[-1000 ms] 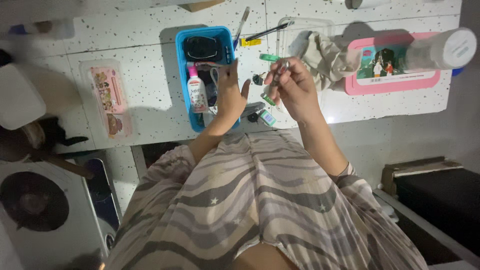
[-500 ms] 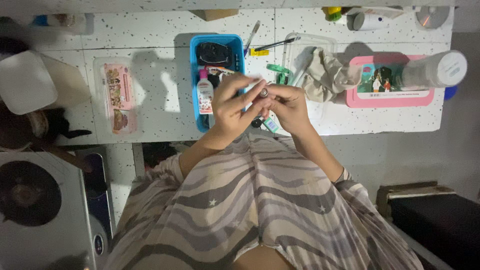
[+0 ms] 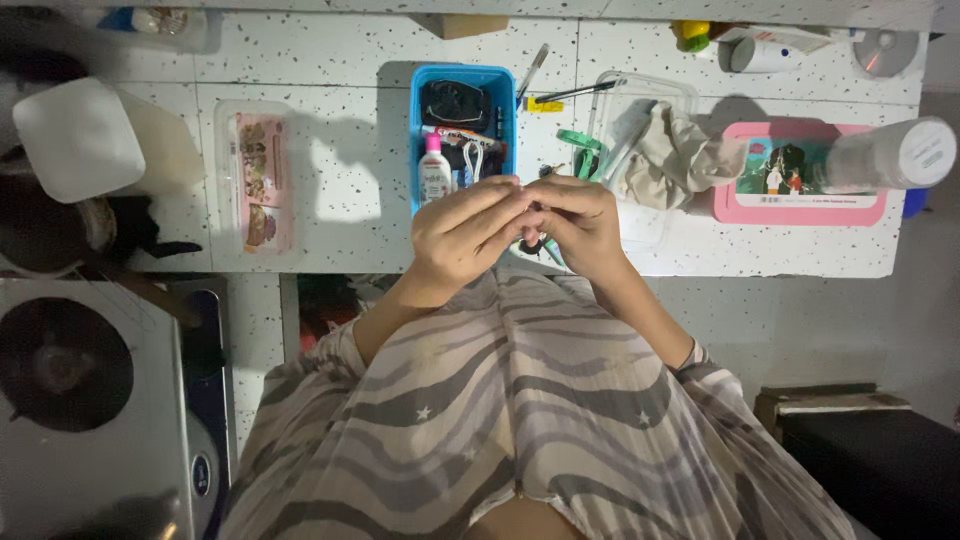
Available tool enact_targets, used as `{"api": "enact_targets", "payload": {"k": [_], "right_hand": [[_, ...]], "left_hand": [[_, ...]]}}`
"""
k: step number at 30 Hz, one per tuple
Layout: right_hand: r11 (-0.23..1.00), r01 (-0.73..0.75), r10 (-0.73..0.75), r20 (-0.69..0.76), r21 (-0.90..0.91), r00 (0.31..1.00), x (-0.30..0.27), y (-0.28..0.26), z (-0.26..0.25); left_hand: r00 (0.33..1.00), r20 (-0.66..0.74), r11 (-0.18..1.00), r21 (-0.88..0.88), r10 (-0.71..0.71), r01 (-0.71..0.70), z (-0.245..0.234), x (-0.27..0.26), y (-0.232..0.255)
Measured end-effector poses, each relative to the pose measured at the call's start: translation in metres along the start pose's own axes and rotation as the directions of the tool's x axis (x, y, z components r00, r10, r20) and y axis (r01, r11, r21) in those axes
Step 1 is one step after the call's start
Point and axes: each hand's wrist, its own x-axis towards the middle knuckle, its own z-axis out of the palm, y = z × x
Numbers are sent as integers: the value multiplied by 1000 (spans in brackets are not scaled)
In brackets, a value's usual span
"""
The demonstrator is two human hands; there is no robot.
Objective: The person sorts small items from a blue plastic container, including a measuring tape, pens, and a bottle, then wipes the container's lid with a cloth and places it back on top.
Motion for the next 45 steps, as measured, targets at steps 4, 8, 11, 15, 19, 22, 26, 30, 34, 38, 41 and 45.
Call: {"api": "enact_targets", "payload": {"k": [4,8,11,15,19,22,26,30,34,38,41,45], "right_hand": [[999,-44,44,-37,16,998,-10,8,10],[924,-85,117,-64,372,991,-19,26,22],[857,-179,208,-7,484,978,-28,32,27],[831,-203,230,13,517,973,-31,30,30],[950,-74,124,-148,305,981,-27,15,30],[996,4,25,-316,93,949,-21,2,32],[996,92,-77,-492,7,867,-17,-10,40],[731,178,-480,-310,-659,820,-7,-13,39],[750,347,-569,-281,-563,773,4,-12,41],[914,353,-405,-467,-200,786,5,-15,44],[756,285,-474,-194,-589,859,2,-21,39],[781,315,-506,-250,-539,825,-1,-26,40]], "left_hand": [[998,56,998,-45,-32,35,-8,2,2],[998,-51,992,-126,-29,22,-4,-3,2],[992,-124,989,-145,-16,-2,-5,-10,2],[991,-93,990,-93,100,-108,-10,-12,-3],[999,39,983,-180,33,-25,-7,-7,-7],[994,97,983,-174,-42,59,-8,-5,-7],[957,147,908,-306,-251,285,-2,-14,-4],[822,327,661,-488,-467,570,7,-33,-9],[629,524,142,-693,-574,707,20,-49,-14],[659,464,139,-746,-592,651,23,-56,-17],[757,349,356,-723,-552,592,20,-52,-19],[792,294,513,-631,-535,581,17,-45,-17]]}}
